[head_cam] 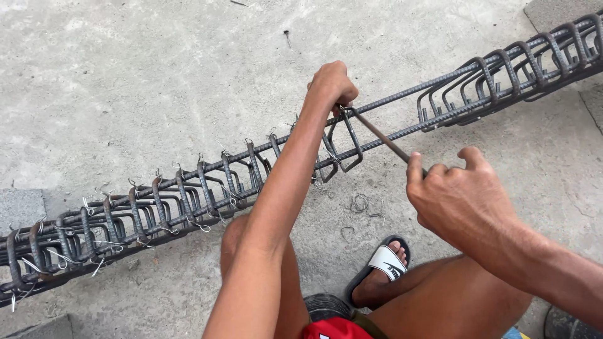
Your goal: Tying rebar intersections using wire and a manual twisting hook tool
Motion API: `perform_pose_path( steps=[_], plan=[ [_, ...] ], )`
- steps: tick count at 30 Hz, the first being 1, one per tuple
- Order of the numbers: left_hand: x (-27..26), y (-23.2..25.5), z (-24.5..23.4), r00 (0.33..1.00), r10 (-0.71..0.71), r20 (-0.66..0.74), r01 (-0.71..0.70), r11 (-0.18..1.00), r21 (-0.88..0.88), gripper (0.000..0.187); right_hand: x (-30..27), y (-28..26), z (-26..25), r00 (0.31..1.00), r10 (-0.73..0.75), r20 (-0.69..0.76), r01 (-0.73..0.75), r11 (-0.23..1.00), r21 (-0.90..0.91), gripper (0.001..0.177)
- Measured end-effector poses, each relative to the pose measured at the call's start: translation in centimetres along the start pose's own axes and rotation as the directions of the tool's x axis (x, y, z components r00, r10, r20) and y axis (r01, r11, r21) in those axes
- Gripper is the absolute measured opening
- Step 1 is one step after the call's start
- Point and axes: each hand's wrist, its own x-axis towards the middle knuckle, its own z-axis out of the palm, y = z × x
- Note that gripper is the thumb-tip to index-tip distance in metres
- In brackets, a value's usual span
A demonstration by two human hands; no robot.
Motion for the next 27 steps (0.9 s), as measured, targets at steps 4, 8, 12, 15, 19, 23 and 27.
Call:
perform_pose_path(
  steps=[4,8,12,15,19,23,27],
  plan=[
    [-0.2,-0.3,-0.1,1.000,0.001,-0.005,-0.001,0.999,-0.039,0.009,-0.2,-0.2,0.9,0.998,-0.012,-0.064,0.013,1.000,0.018,0.057],
    [-0.9,-0.3,-0.5,1.000,-0.006,-0.005,0.006,0.999,-0.052,0.008,-0.3,0.6,1.8,0.994,0.030,0.103,-0.051,0.977,0.205,0.037],
    [-1.9,-0.2,-1.2,0.999,-0.029,0.029,0.031,0.995,-0.091,0.005,-1.1,1.0,3.7,0.983,0.180,-0.046,-0.156,0.933,0.326,0.033],
    [-1.7,-0.7,-0.9,0.999,-0.039,0.036,0.044,0.989,-0.141,0.008,-1.1,0.6,5.2,0.971,0.218,-0.099,-0.162,0.903,0.398,0.038],
    [-1.9,-1.5,-0.8,1.000,-0.022,-0.006,0.021,0.996,-0.083,0.012,-1.6,-0.2,6.2,0.946,0.270,-0.181,-0.159,0.870,0.467,0.033],
    [-1.0,-2.5,-0.6,1.000,0.014,0.017,-0.015,0.999,0.051,0.019,-1.9,-0.7,7.0,0.938,0.294,-0.182,-0.159,0.835,0.527,0.038],
    [0.6,-3.5,0.6,0.991,0.058,0.119,-0.067,0.995,0.073,0.028,-2.5,-1.2,7.8,0.924,0.354,-0.146,-0.195,0.763,0.617,0.037]
  ],
)
